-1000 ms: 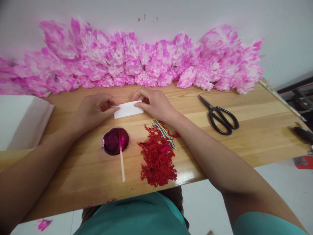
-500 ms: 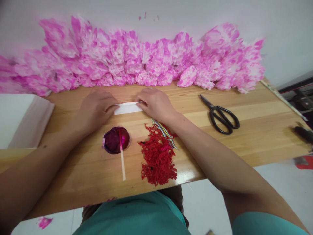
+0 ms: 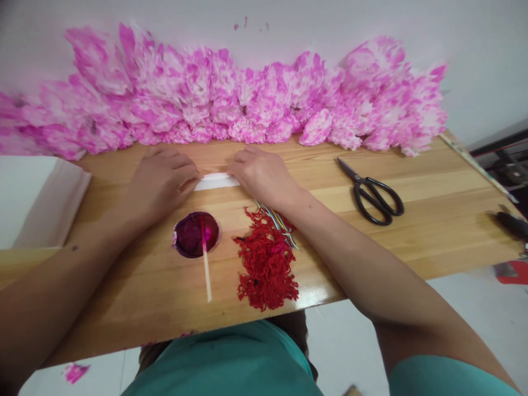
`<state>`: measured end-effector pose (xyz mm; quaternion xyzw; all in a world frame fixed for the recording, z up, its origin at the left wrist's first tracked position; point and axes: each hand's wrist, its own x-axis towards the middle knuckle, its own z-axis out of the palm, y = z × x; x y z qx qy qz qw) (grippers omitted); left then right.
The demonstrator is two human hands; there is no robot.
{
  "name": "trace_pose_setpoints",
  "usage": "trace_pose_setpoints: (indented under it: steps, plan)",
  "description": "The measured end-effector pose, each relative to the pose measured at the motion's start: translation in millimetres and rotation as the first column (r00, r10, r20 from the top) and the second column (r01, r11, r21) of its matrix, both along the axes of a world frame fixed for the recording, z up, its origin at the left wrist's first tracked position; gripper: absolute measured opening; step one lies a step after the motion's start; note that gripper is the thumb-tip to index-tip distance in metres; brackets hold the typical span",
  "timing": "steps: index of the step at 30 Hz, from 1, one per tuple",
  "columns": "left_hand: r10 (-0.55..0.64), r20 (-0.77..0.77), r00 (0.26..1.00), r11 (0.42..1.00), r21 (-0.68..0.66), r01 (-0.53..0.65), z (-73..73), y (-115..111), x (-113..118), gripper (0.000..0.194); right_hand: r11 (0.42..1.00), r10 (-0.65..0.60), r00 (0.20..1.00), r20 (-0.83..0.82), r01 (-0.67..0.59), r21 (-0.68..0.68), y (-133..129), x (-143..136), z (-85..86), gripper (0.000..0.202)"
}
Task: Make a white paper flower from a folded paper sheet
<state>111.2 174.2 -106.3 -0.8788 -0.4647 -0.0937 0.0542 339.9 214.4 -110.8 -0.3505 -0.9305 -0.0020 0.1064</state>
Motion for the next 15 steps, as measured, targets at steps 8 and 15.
trace_pose_setpoints:
  steps: [8,15]
  plan:
    - [-0.015,-0.122,0.992,0.998,-0.064,0.007,7.5,-1.4,2.5,0.025,0.992,0.001,0.994,-0.106,-0.014,-0.128,-1.8,4.3,2.4,0.023]
    - [-0.030,-0.051,0.998,0.992,-0.121,0.023,11.1,-2.2,0.9,0.030,0.981,-0.006,0.989,-0.151,-0.024,-0.193,-0.7,4.3,3.3,0.022]
